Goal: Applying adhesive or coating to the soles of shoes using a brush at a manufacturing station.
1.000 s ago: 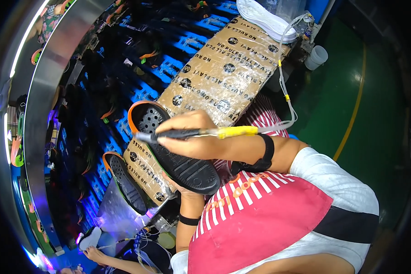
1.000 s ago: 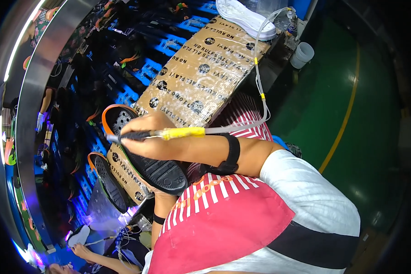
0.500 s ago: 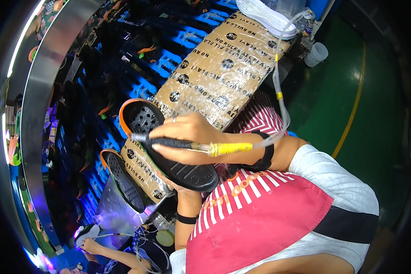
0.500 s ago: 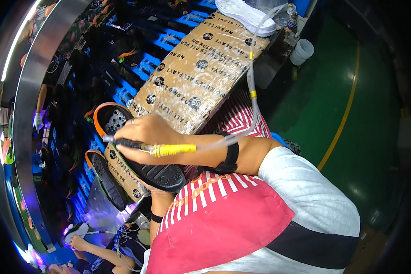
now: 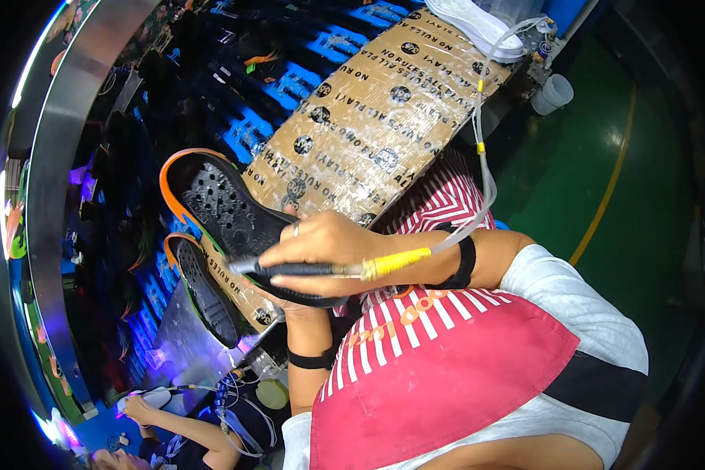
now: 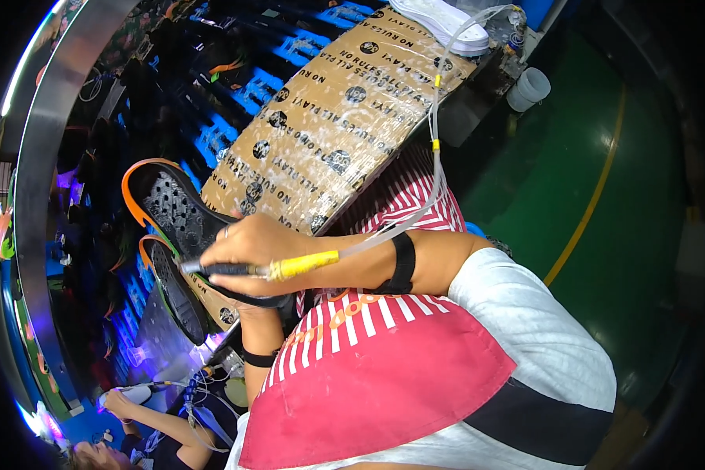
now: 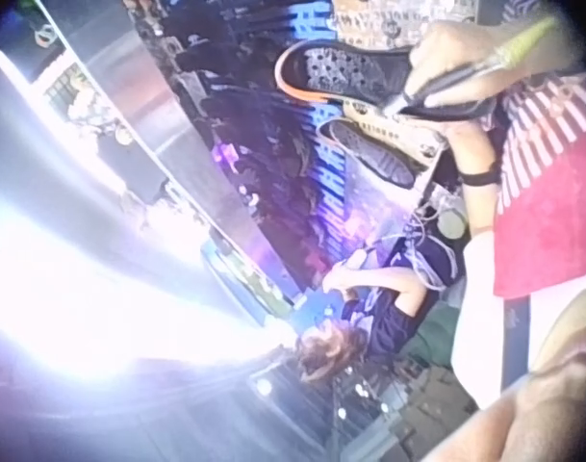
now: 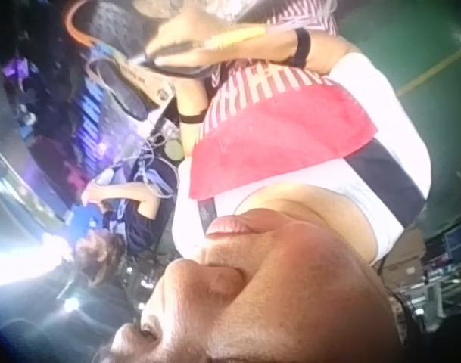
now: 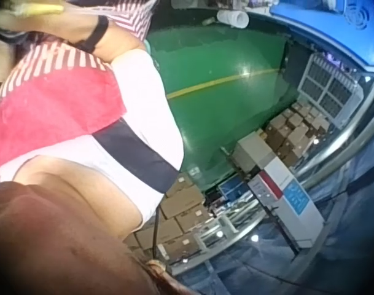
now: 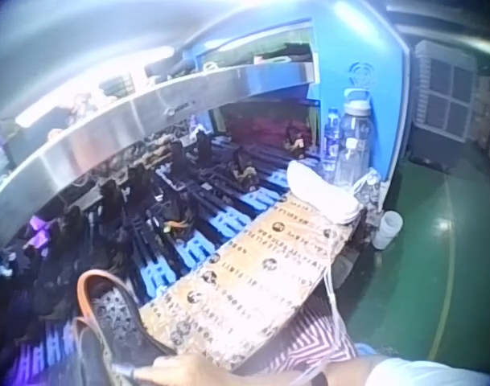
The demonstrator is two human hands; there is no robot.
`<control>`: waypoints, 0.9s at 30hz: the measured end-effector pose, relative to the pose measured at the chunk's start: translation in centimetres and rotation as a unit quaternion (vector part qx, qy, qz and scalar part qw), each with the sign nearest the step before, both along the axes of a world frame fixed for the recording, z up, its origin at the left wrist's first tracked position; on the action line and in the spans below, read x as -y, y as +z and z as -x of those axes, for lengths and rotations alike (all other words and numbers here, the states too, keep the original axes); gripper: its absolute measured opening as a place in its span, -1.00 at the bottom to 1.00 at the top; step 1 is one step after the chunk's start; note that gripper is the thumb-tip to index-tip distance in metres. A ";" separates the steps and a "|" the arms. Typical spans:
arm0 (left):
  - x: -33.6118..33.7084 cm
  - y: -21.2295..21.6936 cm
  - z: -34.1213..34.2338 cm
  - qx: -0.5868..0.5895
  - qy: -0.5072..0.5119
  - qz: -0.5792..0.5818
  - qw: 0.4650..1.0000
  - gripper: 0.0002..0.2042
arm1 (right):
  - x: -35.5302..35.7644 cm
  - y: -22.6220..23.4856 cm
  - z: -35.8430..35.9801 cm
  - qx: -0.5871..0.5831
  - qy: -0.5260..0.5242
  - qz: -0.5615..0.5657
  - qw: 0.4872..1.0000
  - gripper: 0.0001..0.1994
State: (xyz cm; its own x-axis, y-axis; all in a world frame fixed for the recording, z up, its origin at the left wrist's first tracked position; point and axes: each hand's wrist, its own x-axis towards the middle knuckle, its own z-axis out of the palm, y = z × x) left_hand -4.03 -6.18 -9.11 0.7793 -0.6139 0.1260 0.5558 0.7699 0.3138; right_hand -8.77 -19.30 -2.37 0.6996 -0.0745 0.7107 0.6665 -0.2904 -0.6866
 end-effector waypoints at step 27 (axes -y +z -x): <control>-4.6 4.8 -3.5 0.114 0.055 -0.048 0.991 -0.09 | 0.7 -0.1 1.5 -0.121 0.199 -0.006 0.972 -0.74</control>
State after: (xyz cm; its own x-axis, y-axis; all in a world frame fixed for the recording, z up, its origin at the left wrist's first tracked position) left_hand -0.58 -1.60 -4.34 0.8000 -0.5447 0.2516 0.3763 0.7820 0.4968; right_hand -10.28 -20.03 -2.43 0.8216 0.2294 0.5219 0.5424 -0.0323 -0.8395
